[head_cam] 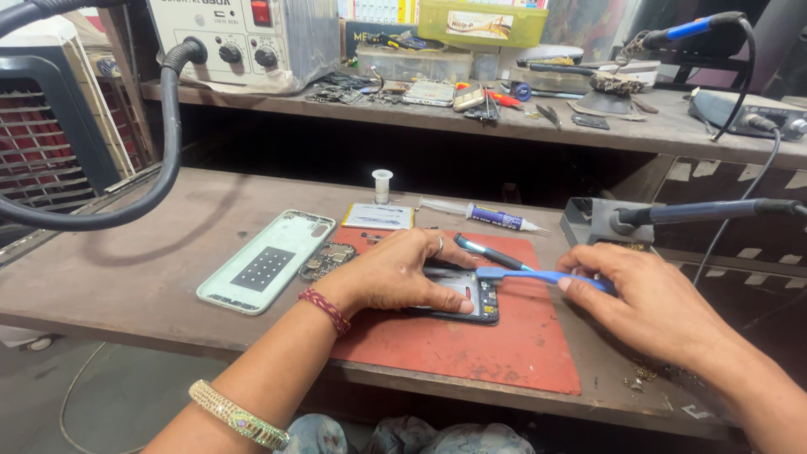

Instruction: The person applies a liquid substance from a syringe onto the internal components of a disassembled smartphone. They then use a blue plastic spatula to spread the liquid across the surface and a pair of tweezers to manipulate small parts within the device.

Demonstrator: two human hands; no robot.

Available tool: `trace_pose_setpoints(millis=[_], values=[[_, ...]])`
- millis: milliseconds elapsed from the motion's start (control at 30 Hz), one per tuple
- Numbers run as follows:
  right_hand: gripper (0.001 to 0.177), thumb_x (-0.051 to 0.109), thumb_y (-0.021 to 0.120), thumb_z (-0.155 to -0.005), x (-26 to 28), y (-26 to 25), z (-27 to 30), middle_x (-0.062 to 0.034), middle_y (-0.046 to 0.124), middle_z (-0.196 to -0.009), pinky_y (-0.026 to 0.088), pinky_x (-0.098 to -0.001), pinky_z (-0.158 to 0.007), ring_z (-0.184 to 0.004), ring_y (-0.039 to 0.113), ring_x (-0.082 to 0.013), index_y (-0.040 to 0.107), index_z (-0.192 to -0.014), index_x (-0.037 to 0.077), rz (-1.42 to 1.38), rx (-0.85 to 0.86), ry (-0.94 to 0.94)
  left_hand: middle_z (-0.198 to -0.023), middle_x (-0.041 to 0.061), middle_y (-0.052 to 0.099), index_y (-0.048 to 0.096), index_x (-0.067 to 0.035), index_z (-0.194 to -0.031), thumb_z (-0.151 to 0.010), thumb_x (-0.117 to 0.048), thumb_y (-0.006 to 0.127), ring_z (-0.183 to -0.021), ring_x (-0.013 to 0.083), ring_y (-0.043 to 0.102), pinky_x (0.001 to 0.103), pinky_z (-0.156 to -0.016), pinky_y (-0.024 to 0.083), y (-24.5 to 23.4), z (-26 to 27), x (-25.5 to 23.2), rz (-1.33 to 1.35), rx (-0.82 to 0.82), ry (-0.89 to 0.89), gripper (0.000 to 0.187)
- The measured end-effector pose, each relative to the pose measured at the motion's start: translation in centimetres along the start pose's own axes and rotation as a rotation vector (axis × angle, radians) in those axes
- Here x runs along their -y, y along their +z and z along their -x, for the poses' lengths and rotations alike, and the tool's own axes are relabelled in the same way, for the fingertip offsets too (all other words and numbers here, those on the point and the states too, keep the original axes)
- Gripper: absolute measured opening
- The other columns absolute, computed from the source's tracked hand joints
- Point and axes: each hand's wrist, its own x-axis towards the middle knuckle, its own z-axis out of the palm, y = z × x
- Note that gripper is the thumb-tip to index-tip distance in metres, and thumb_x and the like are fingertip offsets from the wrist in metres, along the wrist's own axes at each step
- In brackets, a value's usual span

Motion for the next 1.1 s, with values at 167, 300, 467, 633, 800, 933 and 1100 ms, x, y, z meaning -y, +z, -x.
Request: trace_pose_setpoints(millis=[167,300,467,633,800,933,1100], values=[[0.04,0.042,0.069,-0.085,-0.2,0.5,-0.1,-0.0052,0.077,-0.102,0.057,-0.0391,-0.08,-0.091,0.071,-0.0251,0.073,-0.118,0.019,-0.061,-0.041,-0.056,-0.118,0.007,0.076,0.074,-0.005,-0.121,-0.065,-0.034,0.09,-0.114,0.0197,0.071,0.032,-0.102,0.052,0.0,0.1,-0.3,-0.013,-0.013,-0.019,0.066],[0.04,0.041,0.069,-0.084,-0.4,0.7,-0.2,-0.0046,0.077,-0.101,0.057,-0.0388,-0.081,-0.089,0.074,-0.0248,0.074,-0.118,0.019,-0.086,-0.059,-0.062,-0.12,0.006,0.075,0.075,-0.006,-0.122,-0.066,-0.032,0.09,-0.116,0.0195,0.07,0.032,-0.103,0.05,0.1,0.1,-0.1,0.007,-0.011,-0.002,0.064],[0.031,0.041,0.069,-0.089,-1.0,0.8,-0.3,0.0,0.075,-0.095,0.043,-0.0389,-0.088,-0.087,0.068,-0.0193,0.078,-0.111,0.022,0.072,-0.067,-0.126,-0.113,0.008,0.077,0.075,-0.009,-0.122,-0.066,-0.033,0.09,-0.11,0.0208,0.072,0.032,-0.099,0.052,0.0,0.0,-0.1,-0.036,-0.004,-0.025,0.063],[0.033,0.041,0.069,-0.086,-1.2,0.8,-0.5,-0.0016,0.077,-0.091,0.044,-0.0389,-0.084,-0.081,0.07,-0.0207,0.078,-0.111,0.021,0.041,-0.123,-0.207,-0.12,0.009,0.074,0.076,-0.007,-0.122,-0.068,-0.031,0.091,-0.118,0.0211,0.066,0.032,-0.103,0.048,0.1,0.0,0.1,-0.005,0.003,0.042,0.061],[0.032,0.04,0.071,-0.084,-1.0,0.4,-0.3,-0.0023,0.078,-0.08,0.042,-0.038,-0.087,-0.077,0.067,-0.0191,0.08,-0.108,0.021,0.013,-0.108,-0.226,-0.118,0.006,0.075,0.077,-0.011,-0.121,-0.066,-0.03,0.09,-0.114,0.02,0.069,0.031,-0.101,0.05,0.1,0.3,-0.5,0.001,0.006,0.006,0.06],[0.034,0.041,0.07,-0.084,-0.9,0.3,-0.4,-0.0033,0.076,-0.08,0.048,-0.0346,-0.079,-0.073,0.07,-0.0198,0.079,-0.11,0.02,0.001,-0.087,-0.159,-0.116,0.006,0.077,0.076,-0.011,-0.121,-0.067,-0.028,0.089,-0.11,0.0192,0.071,0.031,-0.098,0.052,0.0,0.2,-1.1,-0.013,0.01,-0.017,0.058],[0.034,0.036,0.069,-0.079,-1.4,0.2,-0.6,-0.0027,0.077,-0.086,0.053,-0.0317,-0.074,-0.075,0.072,-0.019,0.078,-0.106,0.016,-0.085,-0.143,-0.314,-0.117,0.008,0.079,0.078,-0.01,-0.121,-0.069,-0.028,0.085,-0.112,0.0199,0.072,0.032,-0.1,0.053,0.2,0.8,-0.9,0.082,-0.008,0.054,0.055]])
